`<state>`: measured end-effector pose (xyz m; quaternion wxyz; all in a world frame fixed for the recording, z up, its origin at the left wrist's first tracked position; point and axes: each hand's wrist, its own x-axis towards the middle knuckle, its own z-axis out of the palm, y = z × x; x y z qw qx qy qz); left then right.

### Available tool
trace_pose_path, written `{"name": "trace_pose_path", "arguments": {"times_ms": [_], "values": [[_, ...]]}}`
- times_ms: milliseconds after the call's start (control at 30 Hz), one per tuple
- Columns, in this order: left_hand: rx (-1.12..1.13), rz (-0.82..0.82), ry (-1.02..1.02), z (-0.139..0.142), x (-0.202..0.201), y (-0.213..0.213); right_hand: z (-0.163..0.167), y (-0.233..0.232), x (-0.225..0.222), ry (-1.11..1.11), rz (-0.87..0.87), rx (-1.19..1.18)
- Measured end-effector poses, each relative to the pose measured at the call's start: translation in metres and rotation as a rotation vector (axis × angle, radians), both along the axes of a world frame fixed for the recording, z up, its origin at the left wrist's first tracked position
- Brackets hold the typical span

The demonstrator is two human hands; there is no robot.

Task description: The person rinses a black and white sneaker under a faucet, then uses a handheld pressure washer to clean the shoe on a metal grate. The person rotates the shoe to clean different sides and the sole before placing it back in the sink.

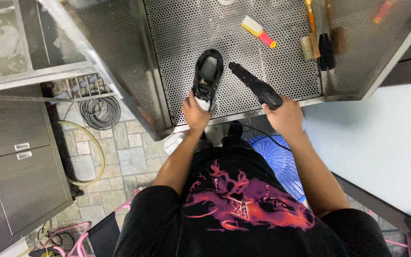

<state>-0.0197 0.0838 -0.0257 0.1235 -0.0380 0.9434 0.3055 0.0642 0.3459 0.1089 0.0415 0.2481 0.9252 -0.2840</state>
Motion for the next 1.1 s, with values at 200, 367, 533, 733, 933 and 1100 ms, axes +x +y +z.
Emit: {"name": "trace_pose_path", "arguments": {"times_ms": [200, 367, 533, 733, 933, 1100], "values": [[0.225, 0.066, 0.193, 0.036, -0.035, -0.035, -0.026, 0.033, 0.033, 0.123, -0.13, -0.143], [0.476, 0.184, 0.31, 0.066, -0.058, -0.027, -0.034, 0.047, 0.053, 0.2, -0.1, -0.217], [0.732, 0.075, 0.478, 0.048, -0.087, -0.003, -0.042, 0.054, 0.071, 0.274, -0.078, -0.192], [0.815, -0.094, 0.483, 0.025, -0.127, 0.065, -0.053, 0.054, 0.089, 0.231, -0.147, -0.231], [0.411, -0.486, 0.461, 0.08, -0.165, 0.089, -0.076, 0.058, 0.101, 0.197, -0.195, -0.267], [-0.032, -0.863, 0.576, 0.16, -0.191, 0.105, -0.108, 0.065, 0.075, 0.167, -0.187, -0.232]]}}
